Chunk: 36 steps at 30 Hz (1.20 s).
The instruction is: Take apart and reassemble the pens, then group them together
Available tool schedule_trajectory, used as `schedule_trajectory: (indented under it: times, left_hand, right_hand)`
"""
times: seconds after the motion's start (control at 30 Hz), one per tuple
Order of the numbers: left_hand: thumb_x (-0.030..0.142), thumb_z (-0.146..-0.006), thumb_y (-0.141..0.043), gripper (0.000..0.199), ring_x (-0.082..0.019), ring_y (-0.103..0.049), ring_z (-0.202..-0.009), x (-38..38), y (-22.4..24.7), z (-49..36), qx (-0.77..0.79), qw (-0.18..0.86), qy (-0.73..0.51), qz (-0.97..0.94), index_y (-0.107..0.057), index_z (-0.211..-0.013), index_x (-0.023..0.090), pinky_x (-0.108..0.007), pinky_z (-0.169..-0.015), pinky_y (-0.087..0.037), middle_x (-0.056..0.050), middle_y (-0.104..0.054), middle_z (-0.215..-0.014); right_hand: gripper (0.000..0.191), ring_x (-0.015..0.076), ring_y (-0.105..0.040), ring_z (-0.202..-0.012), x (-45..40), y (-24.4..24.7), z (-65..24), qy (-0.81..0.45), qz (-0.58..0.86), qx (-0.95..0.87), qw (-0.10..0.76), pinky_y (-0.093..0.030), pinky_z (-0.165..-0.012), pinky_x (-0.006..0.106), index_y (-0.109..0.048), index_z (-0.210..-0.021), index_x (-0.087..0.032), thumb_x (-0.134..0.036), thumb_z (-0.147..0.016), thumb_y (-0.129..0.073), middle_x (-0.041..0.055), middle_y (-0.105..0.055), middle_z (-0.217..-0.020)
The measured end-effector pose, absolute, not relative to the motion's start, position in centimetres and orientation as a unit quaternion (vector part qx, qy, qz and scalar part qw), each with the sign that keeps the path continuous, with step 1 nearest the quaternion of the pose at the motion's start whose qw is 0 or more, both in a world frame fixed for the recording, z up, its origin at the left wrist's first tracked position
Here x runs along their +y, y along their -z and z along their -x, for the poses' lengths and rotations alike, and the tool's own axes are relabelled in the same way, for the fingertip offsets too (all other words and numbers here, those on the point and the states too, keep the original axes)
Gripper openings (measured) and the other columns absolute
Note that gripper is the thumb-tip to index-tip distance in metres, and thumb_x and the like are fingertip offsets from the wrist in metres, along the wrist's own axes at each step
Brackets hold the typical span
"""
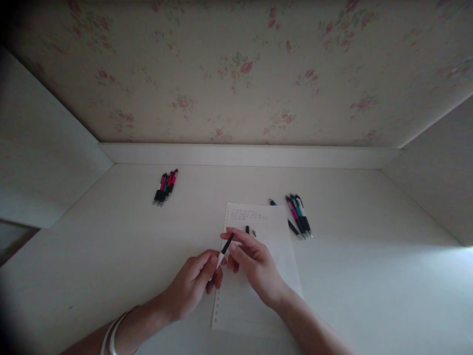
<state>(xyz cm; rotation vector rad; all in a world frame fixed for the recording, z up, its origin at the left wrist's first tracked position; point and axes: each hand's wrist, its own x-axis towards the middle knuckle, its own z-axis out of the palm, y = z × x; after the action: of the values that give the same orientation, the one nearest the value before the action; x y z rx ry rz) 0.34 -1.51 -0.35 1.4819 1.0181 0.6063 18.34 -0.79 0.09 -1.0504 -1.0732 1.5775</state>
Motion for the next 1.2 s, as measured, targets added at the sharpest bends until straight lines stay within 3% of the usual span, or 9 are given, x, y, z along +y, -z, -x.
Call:
schedule_trajectory:
  times: [0.07,0.2,0.37,0.5,0.57,0.73,0.9,1.03,1.2]
  left_hand:
    - [0.050,-0.103,-0.029,0.047,-0.011,-0.048,-0.054,-1.46,0.43,-0.35,0.435,0.577,-0.259,-0.641,-0.059,-0.086,0.018,-0.023,-0.057,-0.037,0.001,-0.058,-0.064]
    - [0.050,-0.103,-0.030,0.047,-0.012,-0.048,-0.055,-1.46,0.67,-0.31,0.448,0.563,-0.243,-0.651,-0.058,-0.082,0.018,-0.024,-0.057,-0.036,0.001,-0.058,-0.062]
    - [0.050,-0.103,-0.030,0.048,-0.012,-0.047,-0.055,-1.50,0.52,-0.35,0.440,0.573,-0.249,-0.646,-0.059,-0.084,0.018,-0.024,-0.057,-0.036,0.000,-0.058,-0.065]
    - [0.050,-0.103,-0.030,0.047,-0.012,-0.048,-0.056,-1.52,0.53,-0.37,0.446,0.563,-0.246,-0.650,-0.058,-0.082,0.018,-0.024,-0.058,-0.037,0.000,-0.059,-0.065]
    - [0.050,-0.103,-0.030,0.048,-0.012,-0.049,-0.056,-1.51,0.54,-0.38,0.451,0.561,-0.243,-0.650,-0.058,-0.081,0.018,-0.024,-0.057,-0.037,0.000,-0.060,-0.064]
    - [0.047,-0.104,-0.028,0.049,-0.012,-0.053,-0.058,-1.56,0.24,-0.45,0.445,0.554,-0.255,-0.656,-0.063,-0.088,0.017,-0.024,-0.061,-0.041,-0.002,-0.065,-0.072]
    - [0.043,-0.105,-0.029,0.046,-0.016,-0.064,-0.071,-1.72,-0.01,-0.43,0.449,0.506,-0.232,-0.699,-0.066,-0.098,0.018,-0.026,-0.073,-0.046,-0.004,-0.072,-0.081]
    - [0.037,-0.105,-0.031,0.039,-0.017,-0.067,-0.092,-1.78,0.07,-0.60,0.426,0.482,-0.245,-0.725,-0.065,-0.100,0.020,-0.027,-0.086,-0.046,-0.005,-0.074,-0.101]
    - [0.034,-0.105,-0.030,0.033,-0.018,-0.068,-0.092,-1.97,0.39,-0.83,0.432,0.446,-0.235,-0.747,-0.061,-0.103,0.021,-0.029,-0.086,-0.048,-0.005,-0.074,-0.100]
  right_hand:
    - [0.034,0.0088,-0.053,-0.060,-0.79,-0.23,-18.14,-0.651,0.422,-0.415,0.476,-0.043,-0.053,0.024,-0.061,-0.115,-0.027,-0.039,-0.085,-0.072,0.0019,-0.064,-0.098]
    - [0.029,0.0048,-0.043,-0.046,-0.65,-0.51,-17.86,-0.651,0.442,-0.395,0.474,-0.032,-0.041,0.019,-0.059,-0.097,-0.022,-0.037,-0.080,-0.077,-0.0018,-0.064,-0.076]
    - [0.046,0.0057,-0.053,-0.052,-0.68,-0.80,-17.95,-0.681,0.410,-0.376,0.476,-0.042,-0.048,0.023,-0.053,-0.120,-0.029,-0.034,-0.081,-0.076,0.0056,-0.066,-0.115]
    - [0.032,0.0056,-0.047,-0.050,-0.62,-0.73,-17.91,-0.642,0.448,-0.392,0.483,-0.034,-0.043,0.019,-0.058,-0.099,-0.024,-0.033,-0.077,-0.080,-0.0012,-0.066,-0.087]
    - [0.035,0.0054,-0.044,-0.047,-0.58,-0.64,-17.98,-0.645,0.450,-0.381,0.485,-0.032,-0.040,0.020,-0.059,-0.105,-0.024,-0.036,-0.079,-0.078,-0.0003,-0.067,-0.085]
    - [0.047,0.0050,-0.050,-0.050,-0.72,-0.60,-18.21,-0.658,0.428,-0.398,0.476,-0.040,-0.045,0.023,-0.055,-0.122,-0.029,-0.033,-0.080,-0.076,0.0060,-0.064,-0.118]
    - [0.032,0.0058,-0.044,-0.048,-0.66,-0.51,-17.97,-0.597,0.477,-0.409,0.499,-0.035,-0.043,0.020,-0.061,-0.099,-0.022,-0.033,-0.076,-0.079,-0.0053,-0.057,-0.071]
    - [0.030,0.0068,-0.044,-0.047,-0.61,-0.66,-18.04,-0.614,0.472,-0.409,0.483,-0.037,-0.044,0.021,-0.065,-0.099,-0.020,-0.036,-0.077,-0.077,-0.0063,-0.053,-0.062]
    - [0.032,0.0104,-0.050,-0.050,-0.72,-0.57,-18.04,-0.632,0.467,-0.413,0.460,-0.042,-0.048,0.024,-0.068,-0.106,-0.021,-0.037,-0.079,-0.075,-0.0063,-0.051,-0.055]
